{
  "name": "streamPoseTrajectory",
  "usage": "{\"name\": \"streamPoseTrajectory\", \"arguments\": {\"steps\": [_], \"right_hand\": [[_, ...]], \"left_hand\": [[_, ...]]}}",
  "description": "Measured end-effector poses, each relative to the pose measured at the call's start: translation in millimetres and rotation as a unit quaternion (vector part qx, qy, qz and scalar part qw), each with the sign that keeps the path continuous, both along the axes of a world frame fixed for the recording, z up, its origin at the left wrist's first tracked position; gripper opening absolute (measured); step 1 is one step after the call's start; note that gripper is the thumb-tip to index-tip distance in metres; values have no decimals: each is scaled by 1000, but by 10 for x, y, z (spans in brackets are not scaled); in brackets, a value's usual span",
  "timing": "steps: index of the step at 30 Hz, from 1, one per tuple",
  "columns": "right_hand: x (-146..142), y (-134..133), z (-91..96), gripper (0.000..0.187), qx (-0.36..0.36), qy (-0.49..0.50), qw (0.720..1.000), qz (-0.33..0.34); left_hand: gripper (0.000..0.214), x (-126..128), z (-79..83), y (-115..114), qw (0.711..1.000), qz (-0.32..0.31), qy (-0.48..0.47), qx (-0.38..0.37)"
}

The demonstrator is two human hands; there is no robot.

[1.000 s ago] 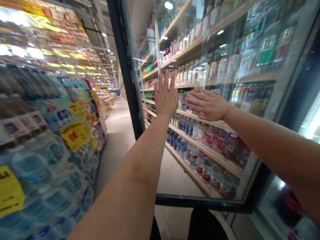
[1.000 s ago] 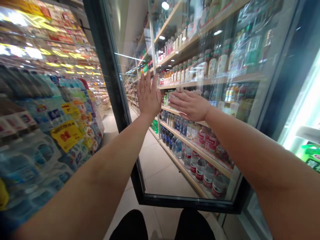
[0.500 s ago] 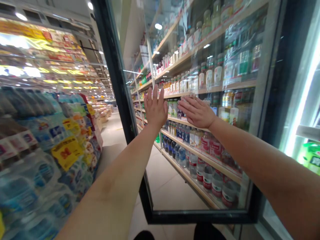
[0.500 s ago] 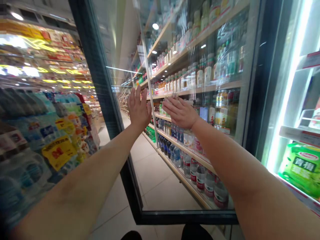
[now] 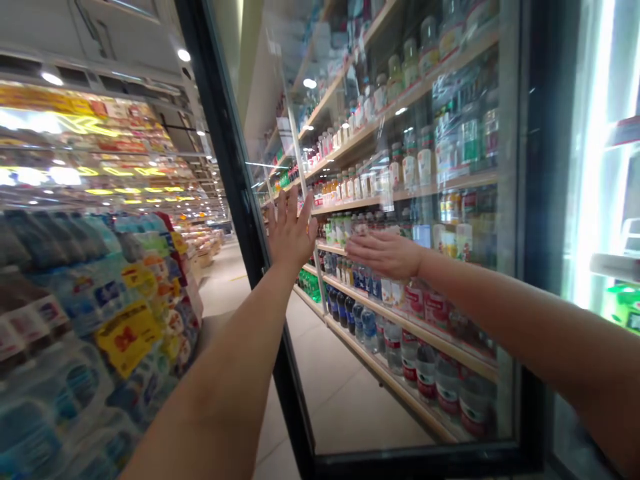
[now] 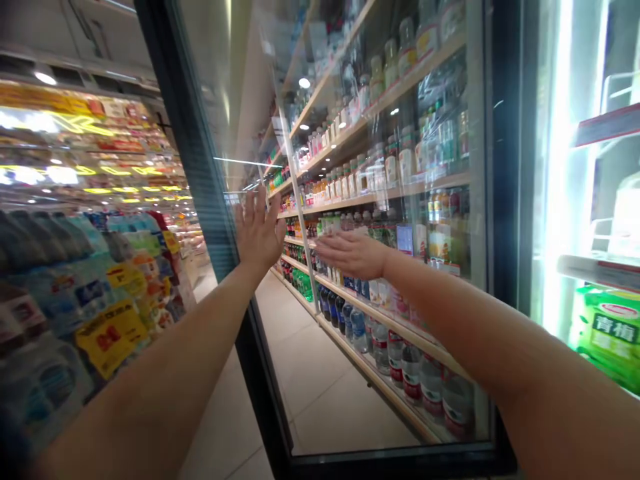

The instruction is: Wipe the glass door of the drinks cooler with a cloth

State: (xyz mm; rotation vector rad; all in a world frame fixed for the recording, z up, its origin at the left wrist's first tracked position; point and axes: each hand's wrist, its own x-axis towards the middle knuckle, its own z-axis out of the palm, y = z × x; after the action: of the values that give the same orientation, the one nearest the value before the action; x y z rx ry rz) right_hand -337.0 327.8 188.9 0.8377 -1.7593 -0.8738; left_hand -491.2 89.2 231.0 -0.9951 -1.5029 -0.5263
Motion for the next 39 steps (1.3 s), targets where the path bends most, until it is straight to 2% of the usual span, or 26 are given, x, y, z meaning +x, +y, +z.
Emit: {"name": "streamPoseTrajectory", "arguments": {"steps": [1, 2, 3, 5, 7, 8, 9, 10, 11, 13, 15, 17, 20, 21, 22, 24, 26, 28, 29, 30, 32, 34, 35, 36, 37, 39], "right_hand": [[-16, -18, 37, 66, 48, -35, 998, 3], [-34, -43, 86, 65, 56, -46, 997, 2], [-55, -76, 141, 65, 25, -35, 999, -3], [-112, -167, 244, 67, -123, 39, 992, -14], [-187, -278, 293, 68, -303, 147, 941, -11], [-226, -330, 290, 68, -360, 184, 914, -8], [-261, -375, 270, 69, -383, 196, 903, -10], [-289, -409, 239, 70, -371, 183, 910, -17], [-308, -431, 202, 71, -328, 148, 933, -26], [-320, -442, 136, 73, -198, 45, 978, -37], [-311, -433, 101, 74, -119, -16, 992, -33], [-299, -426, 96, 73, -160, 11, 987, -30], [-297, -436, 108, 71, -333, 142, 932, -18], [-300, -439, 107, 71, -368, 169, 914, -14], [-303, -440, 103, 71, -376, 177, 910, -11], [-310, -430, 82, 72, -297, 131, 946, -12], [-317, -414, 51, 71, -146, 40, 988, -15], [-323, -405, 24, 69, -38, -27, 999, -17], [-324, -408, 16, 69, -27, -34, 999, -17], [-326, -416, 11, 69, -50, -21, 998, -19], [-326, -443, 7, 70, -169, 53, 984, -14], [-328, -468, 4, 71, -309, 134, 941, -3], [-332, -475, 0, 72, -352, 153, 924, -2], [-338, -477, -7, 72, -357, 149, 922, -1], [-347, -474, -16, 73, -321, 121, 939, -1], [-373, -465, -32, 70, -150, 16, 989, 4]], "left_hand": [[56, 4, -2, 1, 1000, -3, 0, 1], [56, 7, -3, 0, 1000, -8, -2, 3], [56, 11, -2, -2, 1000, -13, -5, 5], [56, 17, -2, -9, 1000, -20, -11, 5], [56, 26, -6, -13, 1000, -21, -16, 3], [57, 31, -9, -13, 1000, -20, -18, 3], [57, 35, -14, -13, 1000, -19, -21, 5], [58, 40, -19, -11, 1000, -17, -23, 8], [58, 44, -24, -8, 999, -14, -26, 11], [59, 49, -32, -4, 999, -12, -31, 14], [58, 51, -36, -2, 999, -17, -35, 15], [58, 54, -36, -4, 999, -25, -39, 17], [57, 53, -36, -5, 998, -30, -42, 18], [57, 50, -37, -5, 998, -32, -42, 17], [57, 46, -37, -3, 998, -33, -41, 17], [57, 37, -37, 1, 999, -31, -39, 18], [57, 32, -36, 4, 999, -24, -37, 17], [58, 38, -33, 3, 999, -21, -41, 16], [58, 45, -33, 2, 999, -23, -45, 16], [58, 53, -32, 0, 998, -26, -49, 16], [57, 67, -34, -2, 998, -29, -53, 15], [57, 70, -38, 0, 998, -25, -50, 15], [57, 66, -41, 1, 998, -23, -48, 16], [57, 59, -44, 3, 999, -22, -47, 17], [57, 50, -46, 4, 999, -22, -45, 18], [57, 32, -52, 5, 999, -22, -43, 19]]}}
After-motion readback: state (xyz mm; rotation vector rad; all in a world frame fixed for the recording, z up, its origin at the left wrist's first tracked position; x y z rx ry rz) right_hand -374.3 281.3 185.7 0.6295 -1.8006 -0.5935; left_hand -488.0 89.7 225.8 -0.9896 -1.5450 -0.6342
